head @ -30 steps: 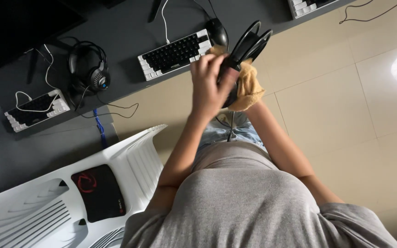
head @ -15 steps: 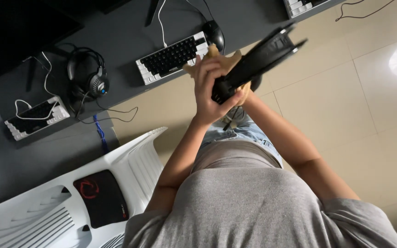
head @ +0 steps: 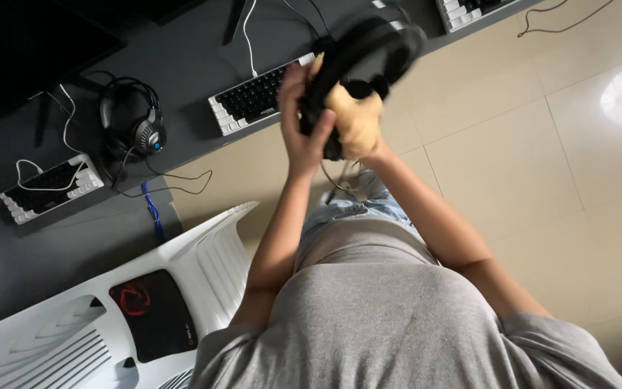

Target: The person cleans a pair of black over-ear headphones using a beige cloth, wiping the earcups, headband, and cable. They then wipe a white keyboard and a black computer mouse on the desk. Finally, the person folds the cloth and places it on a white plastic chair.

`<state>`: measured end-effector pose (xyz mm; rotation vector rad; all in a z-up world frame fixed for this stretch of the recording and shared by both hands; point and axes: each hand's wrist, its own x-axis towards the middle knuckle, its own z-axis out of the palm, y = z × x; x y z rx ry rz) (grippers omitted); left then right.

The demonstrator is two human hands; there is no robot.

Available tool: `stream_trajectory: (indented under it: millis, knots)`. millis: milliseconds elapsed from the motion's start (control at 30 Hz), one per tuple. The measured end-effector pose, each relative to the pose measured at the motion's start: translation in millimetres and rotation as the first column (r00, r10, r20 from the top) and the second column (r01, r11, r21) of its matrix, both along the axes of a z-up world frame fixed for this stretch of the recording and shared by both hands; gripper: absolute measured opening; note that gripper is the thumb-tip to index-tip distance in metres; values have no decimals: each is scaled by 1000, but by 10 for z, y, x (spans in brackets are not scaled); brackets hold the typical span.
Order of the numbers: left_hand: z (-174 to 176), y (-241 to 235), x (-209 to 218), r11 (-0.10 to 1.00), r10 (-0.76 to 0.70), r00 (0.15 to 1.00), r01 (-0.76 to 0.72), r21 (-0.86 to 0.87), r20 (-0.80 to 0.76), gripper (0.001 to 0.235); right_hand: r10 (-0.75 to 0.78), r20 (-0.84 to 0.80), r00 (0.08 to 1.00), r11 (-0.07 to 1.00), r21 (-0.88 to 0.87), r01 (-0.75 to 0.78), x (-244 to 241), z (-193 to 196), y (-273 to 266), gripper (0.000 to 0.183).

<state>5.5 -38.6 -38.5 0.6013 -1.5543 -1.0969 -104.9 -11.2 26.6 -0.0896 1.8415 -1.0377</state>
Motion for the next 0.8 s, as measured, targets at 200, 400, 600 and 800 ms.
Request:
stream_trajectory:
  millis: [200, 400, 600, 800]
  knots:
    - [149, 57, -16, 963, -99, 974, 145, 226, -205, 39, 461, -482, 745, 448, -598, -664, -201, -358, 594, 88]
    - [161, 110, -156, 844, 33, 983, 68, 532, -179, 36, 178, -729, 660, 488, -517, -703, -108, -224, 809, 80]
    - [-425, 98, -279, 687, 27, 933, 245, 685, -360, 44, -94, -632, 769, 679, -606, -415, -212, -721, 759, 56]
    - [-751, 78, -161, 786, -92, 995, 54, 616, 29, 65, -194, 130, 972, 467, -859, 208, -606, -947, 625, 37]
